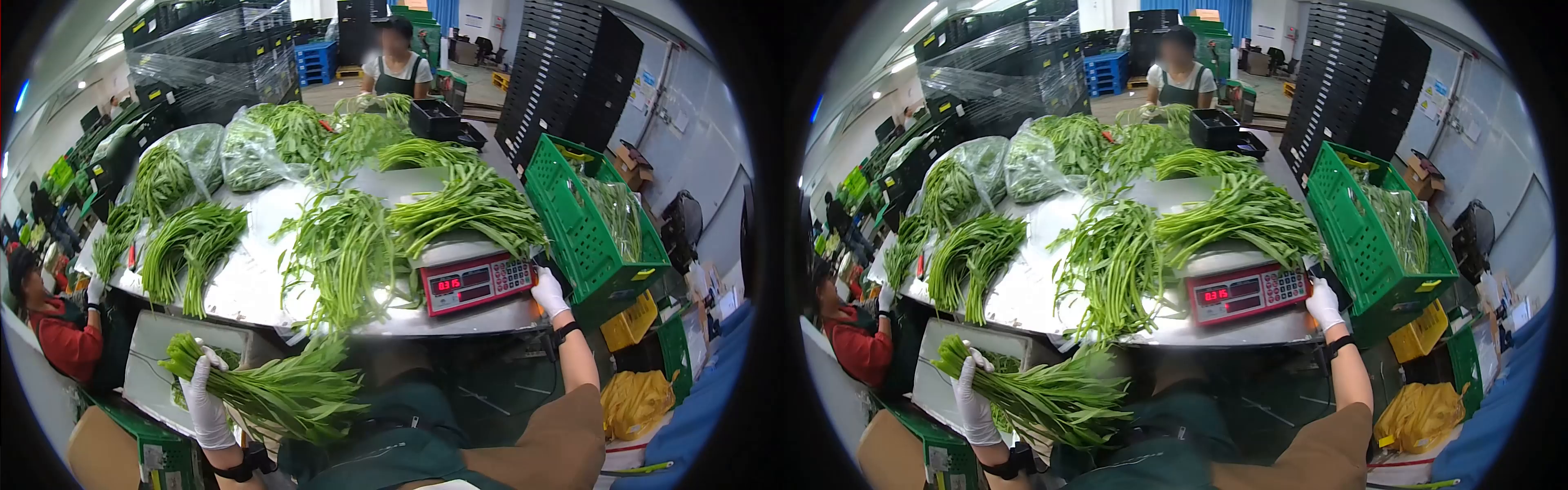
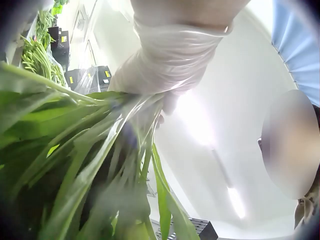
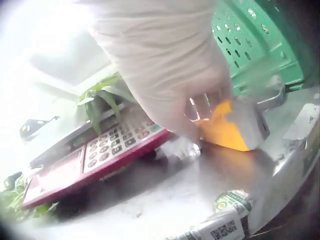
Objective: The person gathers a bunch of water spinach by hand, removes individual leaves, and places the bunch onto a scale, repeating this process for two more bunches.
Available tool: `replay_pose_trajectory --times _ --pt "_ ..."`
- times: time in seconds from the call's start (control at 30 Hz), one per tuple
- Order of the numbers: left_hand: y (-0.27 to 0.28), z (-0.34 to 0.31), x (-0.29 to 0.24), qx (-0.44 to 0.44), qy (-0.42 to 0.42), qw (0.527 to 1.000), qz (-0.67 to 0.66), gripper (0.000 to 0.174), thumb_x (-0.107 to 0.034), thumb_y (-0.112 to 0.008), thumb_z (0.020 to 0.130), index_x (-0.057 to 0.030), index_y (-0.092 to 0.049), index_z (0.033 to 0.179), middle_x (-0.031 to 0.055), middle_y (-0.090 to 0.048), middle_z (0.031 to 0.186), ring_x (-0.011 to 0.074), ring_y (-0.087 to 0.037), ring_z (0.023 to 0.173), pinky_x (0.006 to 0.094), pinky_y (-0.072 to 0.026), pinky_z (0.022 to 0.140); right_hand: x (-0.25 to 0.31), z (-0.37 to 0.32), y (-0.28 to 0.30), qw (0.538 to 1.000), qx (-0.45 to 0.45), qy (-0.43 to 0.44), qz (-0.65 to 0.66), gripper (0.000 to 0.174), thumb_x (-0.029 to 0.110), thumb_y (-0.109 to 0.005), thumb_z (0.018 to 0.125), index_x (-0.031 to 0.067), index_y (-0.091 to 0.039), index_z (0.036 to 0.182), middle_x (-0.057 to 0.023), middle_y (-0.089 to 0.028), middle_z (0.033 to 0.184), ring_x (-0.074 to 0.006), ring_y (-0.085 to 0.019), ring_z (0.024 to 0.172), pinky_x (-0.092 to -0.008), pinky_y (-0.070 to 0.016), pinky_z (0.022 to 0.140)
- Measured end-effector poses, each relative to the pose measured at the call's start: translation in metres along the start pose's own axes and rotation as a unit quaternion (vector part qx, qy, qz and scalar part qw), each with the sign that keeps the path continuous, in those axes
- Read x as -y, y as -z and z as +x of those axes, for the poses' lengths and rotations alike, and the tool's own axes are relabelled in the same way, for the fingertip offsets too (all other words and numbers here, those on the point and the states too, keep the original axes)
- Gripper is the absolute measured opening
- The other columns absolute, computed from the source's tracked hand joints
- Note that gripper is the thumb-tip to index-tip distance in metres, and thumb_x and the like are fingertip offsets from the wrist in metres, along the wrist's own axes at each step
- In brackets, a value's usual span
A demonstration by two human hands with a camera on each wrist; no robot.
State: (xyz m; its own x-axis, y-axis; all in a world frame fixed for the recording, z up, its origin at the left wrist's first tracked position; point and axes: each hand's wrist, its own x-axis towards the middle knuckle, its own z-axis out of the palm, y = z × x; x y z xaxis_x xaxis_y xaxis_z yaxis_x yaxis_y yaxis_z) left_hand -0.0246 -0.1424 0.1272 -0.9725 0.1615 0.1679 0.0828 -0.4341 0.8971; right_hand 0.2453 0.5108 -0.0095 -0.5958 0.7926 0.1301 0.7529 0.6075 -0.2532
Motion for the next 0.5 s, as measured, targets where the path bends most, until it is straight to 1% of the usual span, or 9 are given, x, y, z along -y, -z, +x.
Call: replay_pose_trajectory --times 0.1,0.17,0.23,0.3,0.37,0.4,0.43,0.47,0.5 --pt "0.009 -0.010 -0.002 -0.023 -0.009 1.000 0.012 0.035 -0.009 -0.063 0.092 -0.0003 -0.050 0.123 0.0065 -0.056 0.088 0.0157 -0.054 0.077 0.0272 -0.0453 0.073 -0.027 0.012 -0.006 0.991 -0.060 0.058 0.102 0.033 0.004 -0.055 0.082 0.0035 -0.063 0.115 -0.0204 -0.063 0.110 -0.0392 -0.062 0.101 -0.0457 -0.0487 0.089" --pt "0.015 -0.016 -0.001 -0.056 -0.032 0.998 -0.003 0.031 -0.007 -0.062 0.092 0.0002 -0.052 0.121 0.0063 -0.057 0.088 0.0147 -0.054 0.078 0.0269 -0.0460 0.072 -0.005 -0.004 0.042 0.966 -0.228 0.012 0.118 0.029 0.000 -0.053 0.086 0.0033 -0.065 0.112 -0.0176 -0.066 0.105 -0.0316 -0.064 0.097 -0.0398 -0.0493 0.085" --pt "0.007 -0.019 0.002 -0.129 -0.075 0.989 0.001 0.030 -0.006 -0.062 0.092 0.0002 -0.053 0.120 0.0055 -0.058 0.088 0.0131 -0.054 0.078 0.0270 -0.0475 0.072 0.042 -0.025 0.089 0.904 -0.381 0.044 0.191 0.025 -0.004 -0.051 0.089 0.0030 -0.065 0.109 -0.0121 -0.065 0.099 -0.0233 -0.063 0.090 -0.0332 -0.0492 0.079" --pt "-0.014 -0.023 0.000 -0.126 -0.013 0.992 -0.025 0.026 -0.004 -0.062 0.091 0.0003 -0.059 0.117 0.0034 -0.061 0.089 0.0124 -0.060 0.080 0.0259 -0.0493 0.074 0.109 -0.040 0.118 0.879 -0.387 0.133 0.246 0.020 -0.004 -0.051 0.091 0.0018 -0.065 0.105 -0.0086 -0.063 0.094 -0.0194 -0.060 0.083 -0.0294 -0.0477 0.075" --pt "-0.017 -0.024 0.021 -0.062 0.054 0.995 0.058 0.025 -0.008 -0.065 0.089 -0.0024 -0.063 0.113 0.0021 -0.064 0.097 0.0118 -0.061 0.084 0.0247 -0.0488 0.075 0.199 -0.077 0.131 0.872 -0.259 0.216 0.355 0.016 -0.003 -0.051 0.092 0.0008 -0.064 0.101 -0.0083 -0.062 0.093 -0.0185 -0.059 0.081 -0.0280 -0.0467 0.073" --pt "-0.028 -0.025 0.020 -0.013 0.140 0.985 0.100 0.028 -0.010 -0.068 0.088 -0.0037 -0.063 0.115 0.0020 -0.065 0.100 0.0107 -0.061 0.088 0.0244 -0.0487 0.076 0.244 -0.099 0.135 0.867 -0.185 0.298 0.352 0.013 -0.004 -0.053 0.091 0.0001 -0.063 0.098 -0.0093 -0.062 0.092 -0.0178 -0.058 0.078 -0.0283 -0.0466 0.072" --pt "-0.033 -0.025 0.037 0.064 0.119 0.987 0.088 0.031 -0.009 -0.070 0.089 -0.0035 -0.061 0.118 0.0019 -0.064 0.104 0.0101 -0.060 0.092 0.0247 -0.0492 0.081 0.283 -0.121 0.136 0.844 -0.115 0.383 0.356 0.010 -0.004 -0.057 0.088 0.0022 -0.064 0.093 -0.0080 -0.064 0.088 -0.0197 -0.059 0.074 -0.0300 -0.0476 0.069" --pt "-0.047 -0.029 0.035 0.108 0.127 0.984 0.070 0.034 -0.008 -0.071 0.089 -0.0029 -0.059 0.121 0.0018 -0.064 0.107 0.0101 -0.060 0.095 0.0254 -0.0493 0.084 0.305 -0.131 0.118 0.778 -0.137 0.511 0.338 0.012 -0.002 -0.063 0.085 0.0063 -0.067 0.093 -0.0059 -0.066 0.085 -0.0223 -0.060 0.071 -0.0320 -0.0482 0.067" --pt "-0.059 -0.032 0.035 0.155 0.132 0.978 0.048 0.038 -0.007 -0.071 0.088 -0.0024 -0.057 0.123 0.0017 -0.064 0.109 0.0101 -0.059 0.099 0.0261 -0.0494 0.087 0.335 -0.151 0.113 0.736 -0.121 0.572 0.342 0.017 0.003 -0.070 0.083 0.0092 -0.069 0.099 -0.0046 -0.069 0.086 -0.0246 -0.062 0.072 -0.0335 -0.0482 0.066"
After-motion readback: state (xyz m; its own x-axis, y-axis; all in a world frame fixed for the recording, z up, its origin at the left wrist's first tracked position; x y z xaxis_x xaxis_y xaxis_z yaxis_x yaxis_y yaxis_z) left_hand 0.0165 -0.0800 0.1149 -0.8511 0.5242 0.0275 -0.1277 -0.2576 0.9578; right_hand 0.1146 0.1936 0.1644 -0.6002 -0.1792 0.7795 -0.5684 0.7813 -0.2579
